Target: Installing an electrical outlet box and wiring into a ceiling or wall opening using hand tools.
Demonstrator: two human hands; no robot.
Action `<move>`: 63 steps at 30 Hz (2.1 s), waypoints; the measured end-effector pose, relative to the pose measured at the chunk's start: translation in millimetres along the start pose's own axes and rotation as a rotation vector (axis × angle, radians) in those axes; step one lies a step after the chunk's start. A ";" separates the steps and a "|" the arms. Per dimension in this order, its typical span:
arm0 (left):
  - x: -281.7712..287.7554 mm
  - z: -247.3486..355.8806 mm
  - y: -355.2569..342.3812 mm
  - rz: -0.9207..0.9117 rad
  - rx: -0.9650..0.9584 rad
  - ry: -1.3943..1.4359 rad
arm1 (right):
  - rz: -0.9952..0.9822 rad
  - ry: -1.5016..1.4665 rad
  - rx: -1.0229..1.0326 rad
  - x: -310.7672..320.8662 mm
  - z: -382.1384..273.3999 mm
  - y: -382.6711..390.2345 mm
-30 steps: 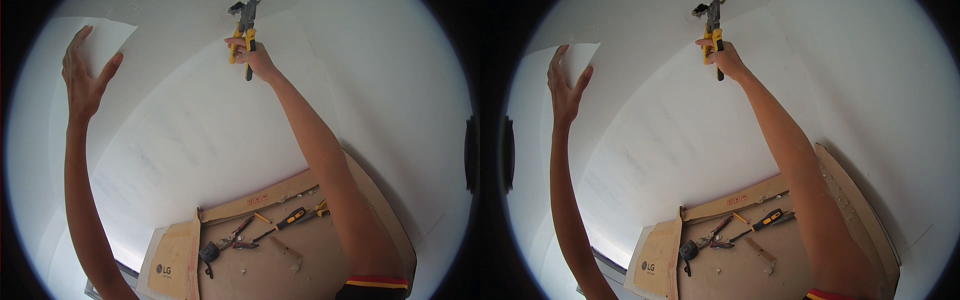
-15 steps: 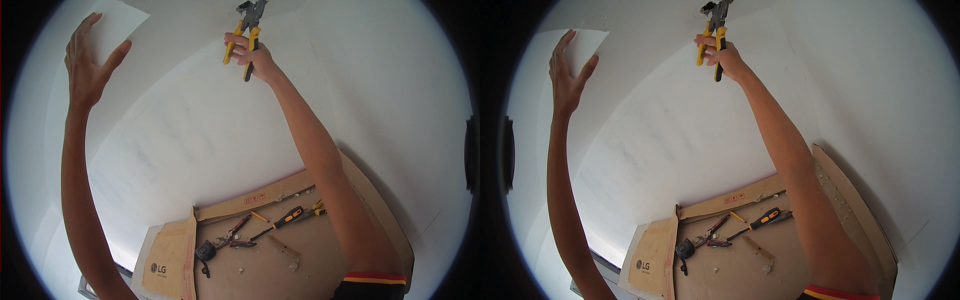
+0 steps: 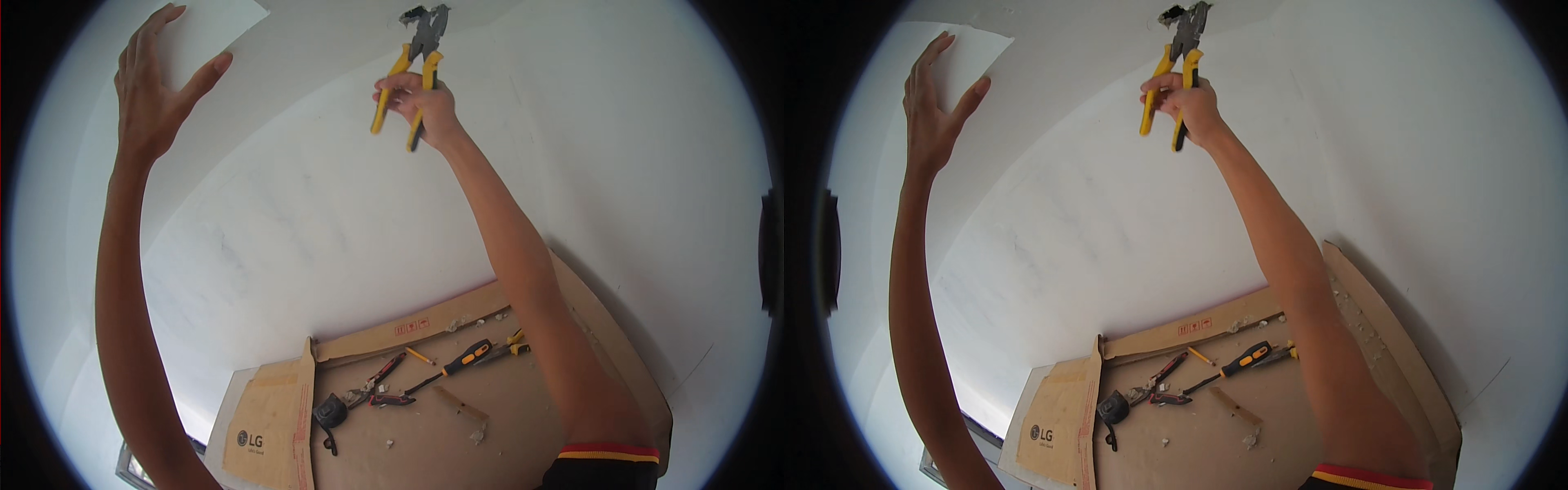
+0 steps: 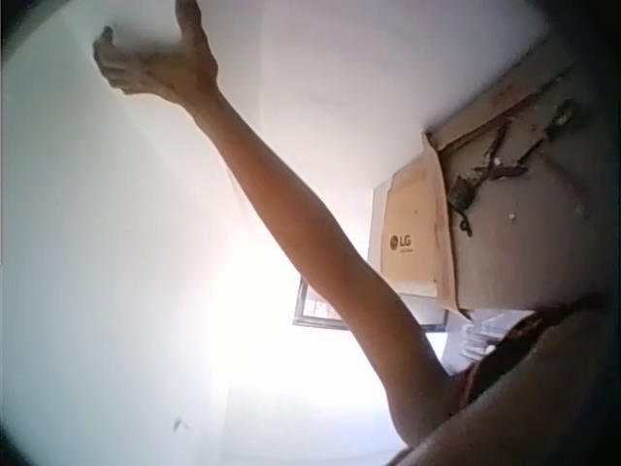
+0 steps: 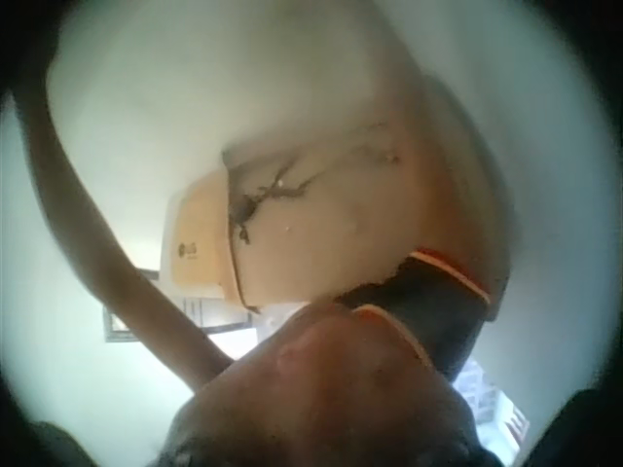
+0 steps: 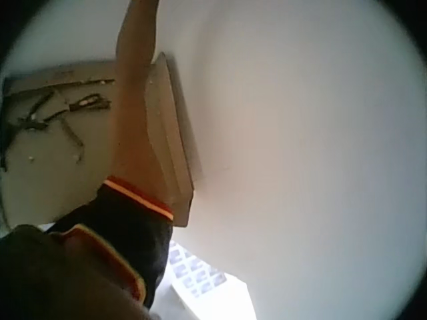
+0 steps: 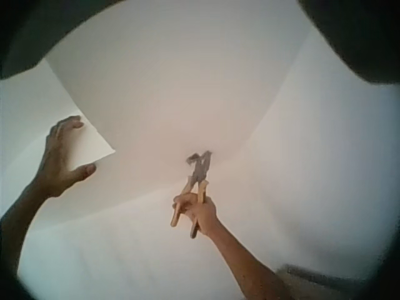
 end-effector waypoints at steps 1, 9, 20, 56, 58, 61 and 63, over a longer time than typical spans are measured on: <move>1.9 -1.4 -0.1 0.003 -0.007 -0.011 | 0.016 0.022 -0.032 0.9 -3.0 5.9; -4.1 0.1 2.8 0.001 -0.005 0.019 | 0.105 0.156 0.055 -10.2 -7.8 -6.6; -7.1 -2.0 2.7 0.004 -0.025 0.014 | 0.005 0.088 0.134 -6.1 4.3 -21.4; 22.3 29.2 -10.6 -0.199 0.075 -0.063 | 0.025 -0.090 0.020 -1.9 6.5 -23.1; 24.7 41.8 -8.6 -0.124 0.042 -0.033 | -0.006 -0.058 0.077 -4.2 4.7 -23.3; 23.7 32.3 -8.1 -0.097 0.022 -0.034 | 0.045 -0.068 0.059 -13.1 3.5 -19.6; 21.8 27.7 -7.6 -0.138 0.037 -0.061 | 0.002 -0.124 0.017 -15.6 1.2 -18.9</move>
Point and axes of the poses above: each hand's wrist, its own y-axis away from the middle knuckle, its own x-axis out of the back of the hand, z = x × y, the point moved 4 cm from there along -y, towards the middle knuckle, and after that the axes turned 12 degrees about z, right-handed, at the moved point
